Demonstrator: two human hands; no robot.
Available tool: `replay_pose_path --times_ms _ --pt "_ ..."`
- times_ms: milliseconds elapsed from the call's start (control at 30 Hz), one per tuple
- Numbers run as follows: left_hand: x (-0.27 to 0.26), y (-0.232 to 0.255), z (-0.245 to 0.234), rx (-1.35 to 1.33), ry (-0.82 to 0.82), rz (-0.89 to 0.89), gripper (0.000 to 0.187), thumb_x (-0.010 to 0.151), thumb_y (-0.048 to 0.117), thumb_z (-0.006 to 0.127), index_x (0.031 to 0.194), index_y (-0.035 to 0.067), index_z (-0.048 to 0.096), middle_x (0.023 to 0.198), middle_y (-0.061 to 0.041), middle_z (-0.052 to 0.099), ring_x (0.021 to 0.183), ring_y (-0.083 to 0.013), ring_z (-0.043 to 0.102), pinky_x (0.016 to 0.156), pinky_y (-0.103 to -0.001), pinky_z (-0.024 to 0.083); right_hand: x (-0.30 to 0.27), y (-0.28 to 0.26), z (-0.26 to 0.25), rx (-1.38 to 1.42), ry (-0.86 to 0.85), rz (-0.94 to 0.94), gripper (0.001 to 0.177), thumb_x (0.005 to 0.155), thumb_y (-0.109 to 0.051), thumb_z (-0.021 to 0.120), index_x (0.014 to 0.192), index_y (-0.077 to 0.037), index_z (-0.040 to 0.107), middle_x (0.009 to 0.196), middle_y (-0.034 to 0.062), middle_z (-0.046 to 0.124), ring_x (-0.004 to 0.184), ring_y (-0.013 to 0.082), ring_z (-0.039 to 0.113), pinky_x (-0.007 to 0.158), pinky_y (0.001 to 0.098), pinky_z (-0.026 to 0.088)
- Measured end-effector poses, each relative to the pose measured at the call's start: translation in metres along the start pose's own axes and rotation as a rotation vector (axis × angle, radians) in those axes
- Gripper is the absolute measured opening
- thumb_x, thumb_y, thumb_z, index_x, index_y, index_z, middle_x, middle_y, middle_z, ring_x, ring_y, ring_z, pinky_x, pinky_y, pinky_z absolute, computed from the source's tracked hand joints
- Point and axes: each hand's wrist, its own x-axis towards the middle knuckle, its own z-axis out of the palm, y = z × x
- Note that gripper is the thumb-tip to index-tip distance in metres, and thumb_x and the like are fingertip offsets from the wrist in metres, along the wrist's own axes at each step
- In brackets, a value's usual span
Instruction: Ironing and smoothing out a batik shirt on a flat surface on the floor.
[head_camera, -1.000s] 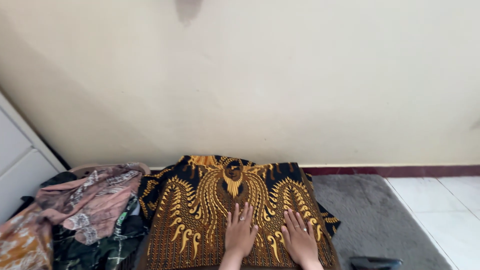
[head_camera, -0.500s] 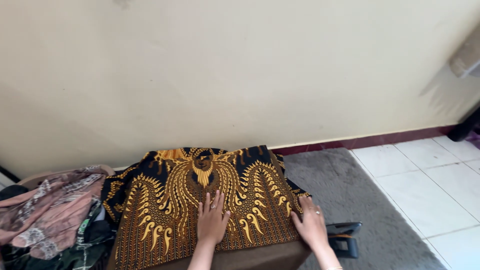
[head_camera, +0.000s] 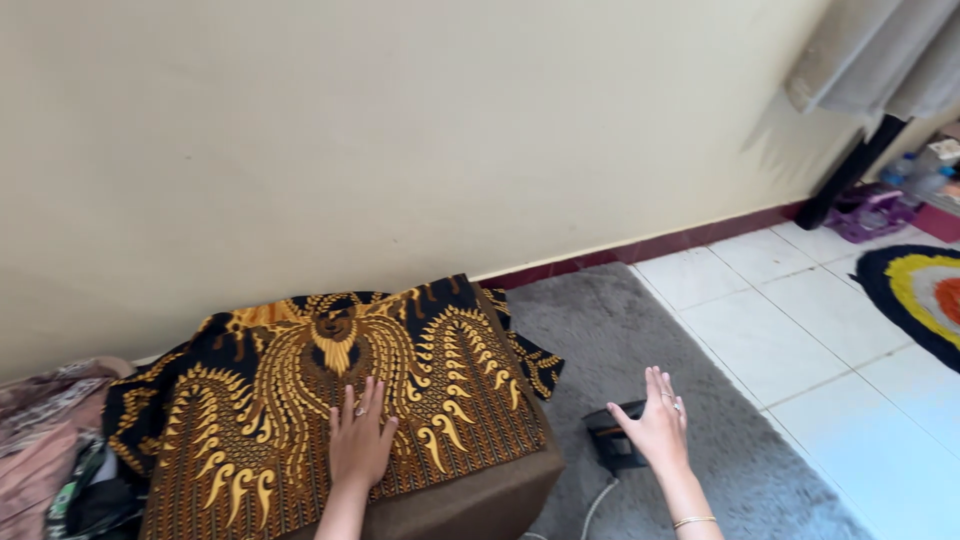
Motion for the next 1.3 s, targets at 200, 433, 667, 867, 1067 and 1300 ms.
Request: replay_pose_path --times_ms 200,433,667,867,1067,1300 --pt "0.015 0.045 -0.01 0.126 -0.047 -0.034 0.071 0.103 0.051 0.038 0.163 0.024 0.013 0.172 0.004 0.004 0.156 -0.033 0.0 0.124 -0.051 0.004 -0.014 0.019 0.013 -0.003 -0.085 0.106 0.115 0.067 -0.056 0.086 0.152 0.002 0.035 0.161 0.0181 0.036 0.153 0.0293 0.029 0.122 0.047 0.029" --pt "0.004 0.17 -0.007 -0.133 -0.105 0.393 0.064 0.104 0.041 0.043 0.161 0.019 0.022 0.17 0.0 0.011 0.157 -0.0272 0.004 0.127 -0.051 0.004 -0.03 0.032 0.031 -0.007 -0.242 0.272 0.118 0.067 -0.051 0.091 0.153 0.002 0.029 0.158 0.023 0.038 0.152 0.0322 0.032 0.12 0.0436 0.036" --pt "-0.006 0.251 0.044 -0.201 -0.012 0.616 0.056 0.097 0.031 0.057 0.148 0.01 0.045 0.16 -0.009 0.037 0.152 -0.032 0.019 0.123 -0.052 0.013 -0.041 0.042 0.039 0.042 -0.326 0.412 0.114 0.07 -0.045 0.092 0.154 0.0 0.03 0.149 0.0274 0.047 0.139 0.0376 0.049 0.113 0.0468 0.044" --pt "-0.003 0.251 0.076 -0.123 0.012 0.578 0.039 0.089 0.019 0.062 0.127 0.008 0.065 0.14 -0.009 0.06 0.148 -0.0248 0.033 0.125 -0.052 0.008 -0.047 0.046 0.045 0.148 -0.401 0.481 0.071 0.072 -0.043 0.089 0.121 -0.003 0.057 0.12 0.022 0.071 0.114 0.0382 0.069 0.096 0.0488 0.056" --pt "-0.008 0.263 0.059 -0.047 -0.146 0.571 0.024 0.09 0.026 0.064 0.108 0.015 0.076 0.115 -0.007 0.071 0.135 -0.0212 0.05 0.128 -0.049 0.007 -0.053 0.068 0.098 0.345 -0.247 0.488 0.062 0.071 -0.036 0.09 0.112 0.001 0.06 0.106 0.0254 0.073 0.104 0.0408 0.071 0.09 0.0471 0.057" --pt "-0.019 0.265 0.034 0.01 -0.177 0.557 0.023 0.092 0.034 0.063 0.096 0.018 0.08 0.1 -0.005 0.074 0.119 -0.0202 0.057 0.129 -0.045 0.011 -0.057 0.082 0.155 0.501 -0.131 0.595 0.049 0.073 -0.03 0.086 0.107 -0.001 0.067 0.097 0.0235 0.075 0.094 0.0387 0.074 0.083 0.0452 0.057"
